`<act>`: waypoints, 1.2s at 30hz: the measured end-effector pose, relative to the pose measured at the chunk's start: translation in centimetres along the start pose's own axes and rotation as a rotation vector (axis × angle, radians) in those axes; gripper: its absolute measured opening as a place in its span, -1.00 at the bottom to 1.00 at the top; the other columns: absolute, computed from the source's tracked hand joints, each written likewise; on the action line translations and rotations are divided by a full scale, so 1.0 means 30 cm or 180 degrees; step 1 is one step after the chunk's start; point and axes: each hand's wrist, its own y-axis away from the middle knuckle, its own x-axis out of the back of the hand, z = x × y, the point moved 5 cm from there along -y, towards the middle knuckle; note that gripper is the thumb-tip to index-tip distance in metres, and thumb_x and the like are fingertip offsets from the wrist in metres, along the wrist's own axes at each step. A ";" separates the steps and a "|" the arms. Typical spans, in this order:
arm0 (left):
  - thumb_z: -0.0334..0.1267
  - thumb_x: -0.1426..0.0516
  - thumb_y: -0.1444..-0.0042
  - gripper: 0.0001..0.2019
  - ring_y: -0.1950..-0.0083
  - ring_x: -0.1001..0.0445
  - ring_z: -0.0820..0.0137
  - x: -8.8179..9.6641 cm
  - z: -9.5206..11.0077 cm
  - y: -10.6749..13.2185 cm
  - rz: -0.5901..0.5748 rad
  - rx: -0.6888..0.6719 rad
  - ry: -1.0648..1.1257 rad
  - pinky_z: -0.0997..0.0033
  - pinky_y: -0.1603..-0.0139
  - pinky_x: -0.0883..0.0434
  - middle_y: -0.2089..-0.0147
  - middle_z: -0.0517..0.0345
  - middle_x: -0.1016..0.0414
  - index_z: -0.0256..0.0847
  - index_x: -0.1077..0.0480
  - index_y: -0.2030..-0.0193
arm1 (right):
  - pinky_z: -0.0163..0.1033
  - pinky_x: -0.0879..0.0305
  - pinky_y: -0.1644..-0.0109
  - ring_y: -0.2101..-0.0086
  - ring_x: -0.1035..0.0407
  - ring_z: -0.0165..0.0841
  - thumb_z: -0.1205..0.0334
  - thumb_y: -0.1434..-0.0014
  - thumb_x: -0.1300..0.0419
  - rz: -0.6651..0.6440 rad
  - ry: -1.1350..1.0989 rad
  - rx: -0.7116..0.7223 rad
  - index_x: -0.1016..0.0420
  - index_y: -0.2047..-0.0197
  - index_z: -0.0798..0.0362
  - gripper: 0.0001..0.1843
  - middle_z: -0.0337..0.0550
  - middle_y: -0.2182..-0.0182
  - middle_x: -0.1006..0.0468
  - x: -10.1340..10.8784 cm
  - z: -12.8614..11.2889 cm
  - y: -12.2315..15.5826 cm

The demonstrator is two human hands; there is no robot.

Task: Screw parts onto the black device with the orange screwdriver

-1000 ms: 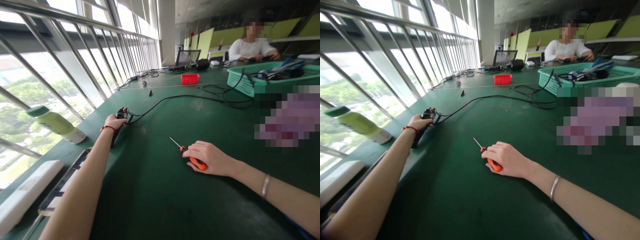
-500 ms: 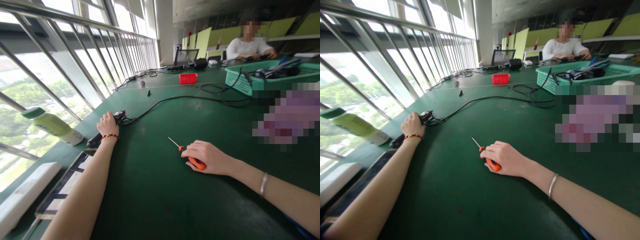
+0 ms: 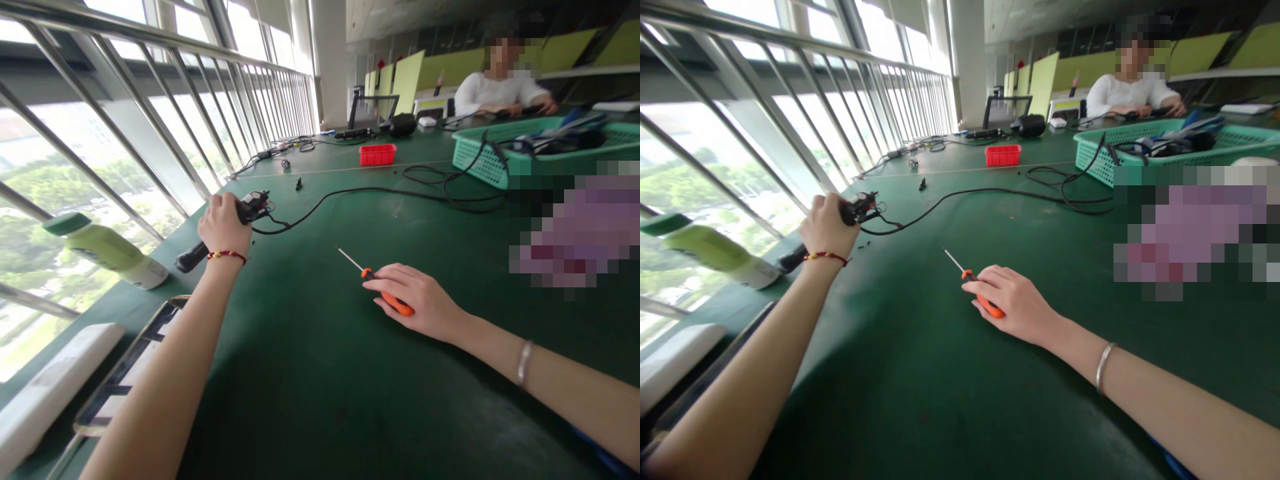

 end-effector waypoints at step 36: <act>-0.50 0.10 -0.09 -0.58 -0.05 -0.30 0.18 -0.170 0.161 0.117 -0.0402 -0.0538 0.0186 0.19 0.01 -0.28 -0.08 0.01 -0.32 -0.15 -0.33 -0.06 | -0.04 -0.32 -0.03 0.04 -0.35 -0.20 0.22 -0.12 -0.09 0.0134 -0.0190 -0.1516 -0.23 -0.06 0.00 -0.60 -0.06 0.01 -0.41 -0.010 0.169 0.036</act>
